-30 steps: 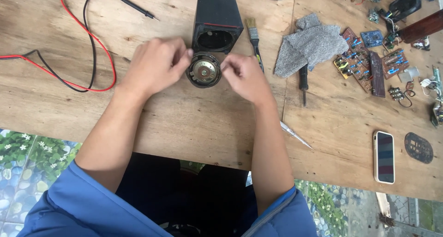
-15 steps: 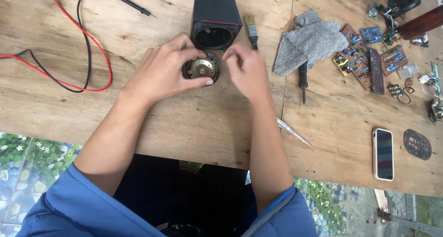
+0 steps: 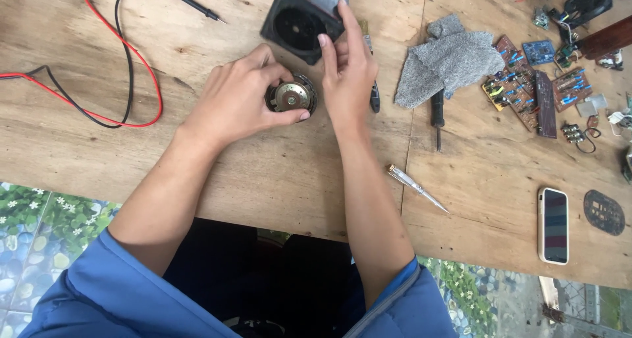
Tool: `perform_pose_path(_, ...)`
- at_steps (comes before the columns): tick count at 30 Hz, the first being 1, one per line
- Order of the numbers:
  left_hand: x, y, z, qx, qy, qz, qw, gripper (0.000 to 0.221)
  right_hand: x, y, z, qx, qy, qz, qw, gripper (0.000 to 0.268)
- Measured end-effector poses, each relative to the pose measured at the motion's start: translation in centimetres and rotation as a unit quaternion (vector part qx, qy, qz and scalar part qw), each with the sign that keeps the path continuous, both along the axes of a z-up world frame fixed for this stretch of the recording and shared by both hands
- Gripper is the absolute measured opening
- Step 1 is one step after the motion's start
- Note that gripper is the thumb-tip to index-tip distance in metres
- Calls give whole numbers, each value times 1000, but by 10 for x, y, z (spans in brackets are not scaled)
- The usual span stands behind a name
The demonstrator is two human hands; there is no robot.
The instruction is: The person is inspecting a small speaker driver, cleaning it with a brush, and attempting to reassemble it into its plastic housing on a workbench.
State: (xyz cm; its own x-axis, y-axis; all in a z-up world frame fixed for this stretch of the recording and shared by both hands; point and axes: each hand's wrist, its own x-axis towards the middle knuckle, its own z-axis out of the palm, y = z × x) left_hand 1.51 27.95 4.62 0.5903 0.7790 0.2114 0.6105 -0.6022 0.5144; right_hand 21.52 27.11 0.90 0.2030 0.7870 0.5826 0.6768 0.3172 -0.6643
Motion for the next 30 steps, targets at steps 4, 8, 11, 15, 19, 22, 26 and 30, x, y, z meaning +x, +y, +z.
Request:
perform_pose_path(4, 5, -4, 5, 17, 30, 20, 999, 59, 0, 7, -8, 23, -23, -20, 999, 48)
perform_pose_path(8, 8, -7, 6, 43, 61, 15, 997, 56, 0, 7, -10, 2, -47, -12, 999, 57)
perform_pose_path(11, 11, -6, 6, 26, 46, 21, 998, 51, 0, 7, -12, -1, -87, 7, 996, 69)
perform_pose_path(15, 9, -5, 1, -7, 1, 26, 1000, 49, 2, 6, -10, -1, 10, 26, 1000, 45)
perform_pose_path(19, 5, 2, -16, 15, -44, 43, 998, 49, 0, -9, 4, -52, 97, 56, 992, 29)
perform_pose_path(22, 5, 3, -19, 26, -201, 35, 979, 34, -10, -18, 11, -146, 215, 110, 959, 59)
perform_pose_path(26, 8, 2, -21, 113, -358, -41, 926, 41, -36, -25, 4, -154, 265, 210, 929, 73)
perform_pose_path(30, 4, -4, -14, 142, -285, -59, 946, 36, -52, -24, -6, -106, 399, 107, 904, 57)
